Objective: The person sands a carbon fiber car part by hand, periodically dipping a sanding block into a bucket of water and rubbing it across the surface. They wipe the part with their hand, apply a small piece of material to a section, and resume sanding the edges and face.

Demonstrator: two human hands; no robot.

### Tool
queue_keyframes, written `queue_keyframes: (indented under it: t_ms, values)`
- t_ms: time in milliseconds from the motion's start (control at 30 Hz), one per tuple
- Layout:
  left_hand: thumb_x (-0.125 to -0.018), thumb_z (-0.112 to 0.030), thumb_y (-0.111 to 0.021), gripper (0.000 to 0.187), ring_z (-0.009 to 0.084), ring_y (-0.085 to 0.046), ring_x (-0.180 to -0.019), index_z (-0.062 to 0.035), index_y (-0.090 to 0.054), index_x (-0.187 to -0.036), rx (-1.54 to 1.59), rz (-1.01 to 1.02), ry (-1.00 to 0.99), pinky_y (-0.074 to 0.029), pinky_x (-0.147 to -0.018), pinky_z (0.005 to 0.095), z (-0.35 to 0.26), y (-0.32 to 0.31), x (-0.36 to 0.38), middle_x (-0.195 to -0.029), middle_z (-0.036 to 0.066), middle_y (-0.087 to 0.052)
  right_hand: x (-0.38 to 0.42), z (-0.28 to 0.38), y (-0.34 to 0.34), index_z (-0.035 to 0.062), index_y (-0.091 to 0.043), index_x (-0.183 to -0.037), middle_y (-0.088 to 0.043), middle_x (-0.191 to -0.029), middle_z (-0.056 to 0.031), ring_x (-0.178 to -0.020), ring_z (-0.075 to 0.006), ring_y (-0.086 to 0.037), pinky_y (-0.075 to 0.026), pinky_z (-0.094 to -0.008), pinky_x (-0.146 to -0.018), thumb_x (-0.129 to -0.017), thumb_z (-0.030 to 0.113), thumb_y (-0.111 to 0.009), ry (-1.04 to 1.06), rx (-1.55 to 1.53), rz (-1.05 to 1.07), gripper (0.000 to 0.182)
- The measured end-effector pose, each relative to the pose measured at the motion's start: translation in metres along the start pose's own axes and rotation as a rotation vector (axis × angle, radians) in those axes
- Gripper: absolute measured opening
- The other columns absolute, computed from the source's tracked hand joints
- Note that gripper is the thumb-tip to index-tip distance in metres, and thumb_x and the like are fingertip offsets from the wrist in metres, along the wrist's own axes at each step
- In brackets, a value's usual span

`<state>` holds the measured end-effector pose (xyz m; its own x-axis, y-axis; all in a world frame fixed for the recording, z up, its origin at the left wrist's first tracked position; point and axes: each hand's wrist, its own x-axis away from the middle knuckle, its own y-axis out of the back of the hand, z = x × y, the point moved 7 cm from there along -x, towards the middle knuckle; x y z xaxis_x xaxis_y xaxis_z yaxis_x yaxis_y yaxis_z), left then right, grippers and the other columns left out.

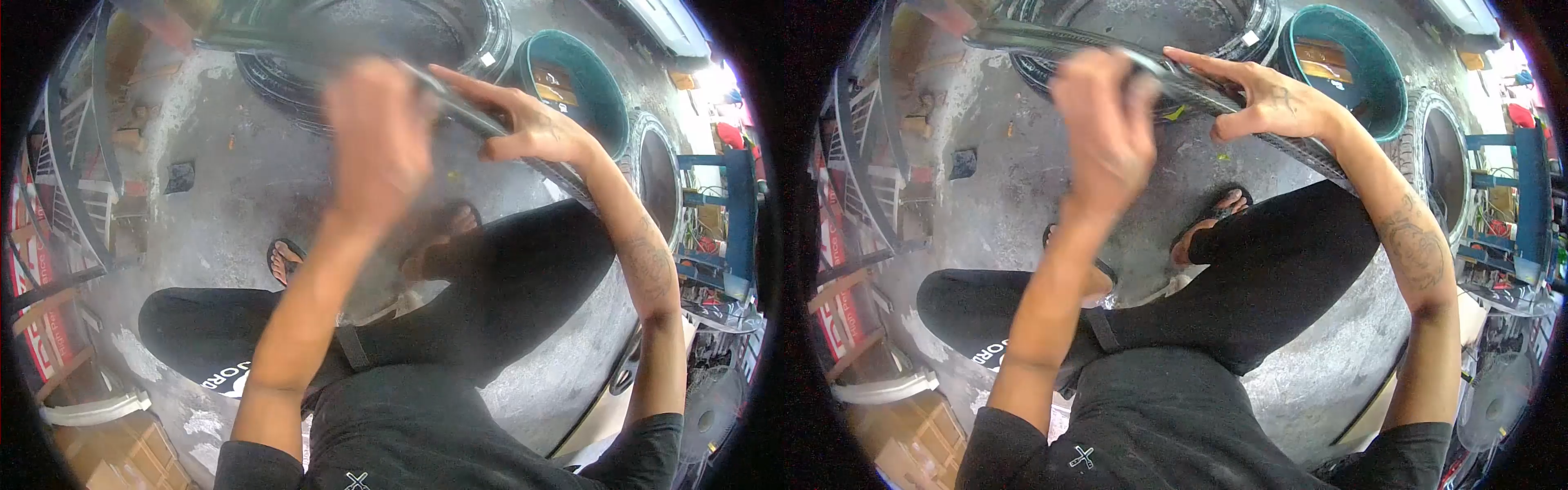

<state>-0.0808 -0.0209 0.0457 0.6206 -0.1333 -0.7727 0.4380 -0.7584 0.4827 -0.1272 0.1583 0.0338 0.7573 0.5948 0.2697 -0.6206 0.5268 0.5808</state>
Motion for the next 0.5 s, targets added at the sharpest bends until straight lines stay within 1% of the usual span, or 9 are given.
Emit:
queue_keyframes:
  t_ms: [67,133,200,267,333,400,433,467,500]
  values:
    - [-0.102,-0.010,-0.068,0.029,0.0374,-0.054,-0.112,0.0008,-0.058,-0.127,0.023,-0.068,0.118,-0.042,-0.099,0.0498,0.019,0.003,-0.004,-0.118,0.019,-0.058,0.004,0.005,-0.003,0.0192,-0.032,-0.172,-0.059,-0.155,-0.0178,-0.134,-0.0291,-0.059,-0.043,-0.0417,-0.118,-0.064,0.025,-0.070,-0.055,-0.029,0.045,0.114]
    - [-0.100,-0.012,-0.072,0.034,0.0375,-0.054,-0.113,0.0027,-0.058,-0.128,0.021,-0.142,0.079,-0.042,-0.102,0.0497,0.002,-0.003,0.003,-0.120,0.021,-0.057,0.004,-0.005,0.000,0.0242,-0.036,-0.170,-0.072,-0.133,-0.0169,-0.099,-0.0195,-0.069,-0.053,-0.0337,-0.096,-0.073,0.017,-0.074,0.124,-0.034,-0.043,0.104]
    - [-0.098,-0.011,-0.074,0.036,0.0373,-0.055,-0.116,0.0018,-0.058,-0.129,0.119,-0.037,0.034,-0.040,-0.104,0.0529,-0.031,-0.014,0.022,-0.121,0.020,-0.058,0.004,-0.014,0.004,0.0247,-0.035,-0.171,-0.073,-0.132,-0.0167,-0.097,-0.0195,-0.068,-0.053,-0.0336,-0.094,-0.073,0.017,-0.074,0.207,0.053,-0.098,0.105]
    - [-0.099,-0.011,-0.073,0.034,0.0372,-0.055,-0.114,0.0020,-0.059,-0.127,0.047,-0.059,-0.105,-0.042,-0.102,0.0512,-0.005,-0.006,-0.005,-0.119,0.019,-0.059,0.002,-0.003,0.005,0.0253,-0.035,-0.171,-0.073,-0.130,-0.0165,-0.096,-0.0194,-0.068,-0.053,-0.0334,-0.093,-0.073,0.017,-0.073,0.292,0.137,-0.128,0.105]
    - [-0.099,-0.010,-0.073,0.030,0.0374,-0.055,-0.114,0.0025,-0.058,-0.122,0.068,-0.202,0.102,-0.042,-0.101,0.0462,0.033,0.007,-0.025,-0.116,0.019,-0.057,0.005,0.005,0.000,0.0247,-0.036,-0.171,-0.071,-0.134,-0.0174,-0.100,-0.0197,-0.068,-0.052,-0.0334,-0.094,-0.071,0.019,-0.074,0.017,0.020,0.009,0.107]
    - [-0.100,-0.011,-0.073,0.032,0.0364,-0.054,-0.114,0.0022,-0.058,-0.125,0.026,-0.152,0.084,-0.042,-0.102,0.0484,0.004,-0.001,-0.011,-0.118,0.019,-0.057,0.002,-0.010,0.000,0.0251,-0.036,-0.171,-0.072,-0.129,-0.0161,-0.096,-0.0185,-0.067,-0.052,-0.0334,-0.092,-0.071,0.018,-0.074,0.079,0.061,-0.033,0.107]
    - [-0.100,-0.012,-0.073,0.034,0.0354,-0.054,-0.114,0.0014,-0.058,-0.127,0.079,-0.130,-0.020,-0.041,-0.102,0.0507,-0.021,-0.012,0.005,-0.121,0.021,-0.057,0.002,-0.014,0.001,0.0244,-0.036,-0.171,-0.073,-0.127,-0.0152,-0.094,-0.0177,-0.066,-0.052,-0.0332,-0.091,-0.072,0.018,-0.074,0.173,0.087,-0.084,0.106]
    - [-0.100,-0.014,-0.073,0.036,0.0348,-0.055,-0.114,-0.0001,-0.059,-0.130,0.148,-0.057,0.046,-0.041,-0.101,0.0523,-0.036,-0.018,0.022,-0.121,0.020,-0.059,0.003,-0.008,0.002,0.0237,-0.036,-0.170,-0.073,-0.128,-0.0156,-0.097,-0.0183,-0.067,-0.052,-0.0331,-0.094,-0.072,0.018,-0.073,0.128,0.041,-0.062,0.106]
    - [-0.100,-0.014,-0.073,0.035,0.0351,-0.056,-0.113,-0.0002,-0.059,-0.129,0.110,-0.026,-0.033,-0.041,-0.101,0.0513,-0.030,-0.014,0.014,-0.119,0.019,-0.059,0.005,-0.003,0.002,0.0229,-0.036,-0.170,-0.073,-0.130,-0.0161,-0.099,-0.0188,-0.068,-0.052,-0.0329,-0.096,-0.072,0.017,-0.073,0.083,-0.005,-0.043,0.105]
